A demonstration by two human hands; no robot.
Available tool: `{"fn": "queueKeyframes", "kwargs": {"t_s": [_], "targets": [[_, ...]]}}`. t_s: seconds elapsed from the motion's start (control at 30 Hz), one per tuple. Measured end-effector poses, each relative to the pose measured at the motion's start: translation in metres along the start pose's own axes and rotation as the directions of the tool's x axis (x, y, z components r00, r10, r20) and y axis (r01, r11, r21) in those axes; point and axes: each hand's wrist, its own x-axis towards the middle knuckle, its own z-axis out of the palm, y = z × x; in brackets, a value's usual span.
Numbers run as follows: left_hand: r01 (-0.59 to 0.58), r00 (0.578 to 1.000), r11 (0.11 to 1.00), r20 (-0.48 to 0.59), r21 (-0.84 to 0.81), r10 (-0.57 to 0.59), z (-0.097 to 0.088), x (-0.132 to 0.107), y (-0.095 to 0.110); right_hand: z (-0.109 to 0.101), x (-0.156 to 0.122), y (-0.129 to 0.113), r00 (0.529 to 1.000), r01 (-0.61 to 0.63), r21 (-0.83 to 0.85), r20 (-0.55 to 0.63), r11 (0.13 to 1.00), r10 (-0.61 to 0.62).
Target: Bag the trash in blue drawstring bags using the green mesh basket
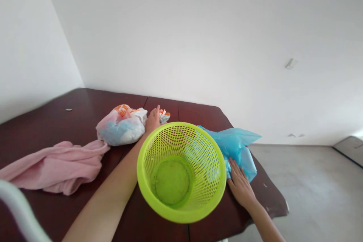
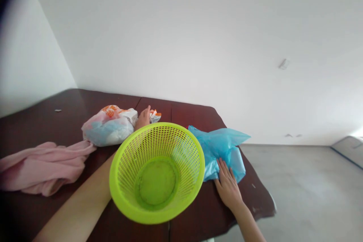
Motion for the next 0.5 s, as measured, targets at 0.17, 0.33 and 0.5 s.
{"fn": "queueKeyframes", "kwargs": {"t_s": [0.17,0.33,0.5], "targets": [[-0.028,0.999,0.997,-0.028,0.074,0.030,-0.007,-0.004,0.014,-0.004,-0.013,-0.006,0.996,-0.021,0.097,-0.084,0.995,0.029],[-0.077,0.997,0.977,0.012,0.197,0.076,-0.019,-0.005,0.033,0.008,-0.005,-0.003,0.986,-0.003,0.105,-0.165,0.995,0.020],[-0.154,0.988,0.921,0.086,0.357,0.132,-0.071,-0.021,0.021,0.028,-0.002,0.013,0.982,0.018,0.152,-0.191,0.988,0.011]]}}
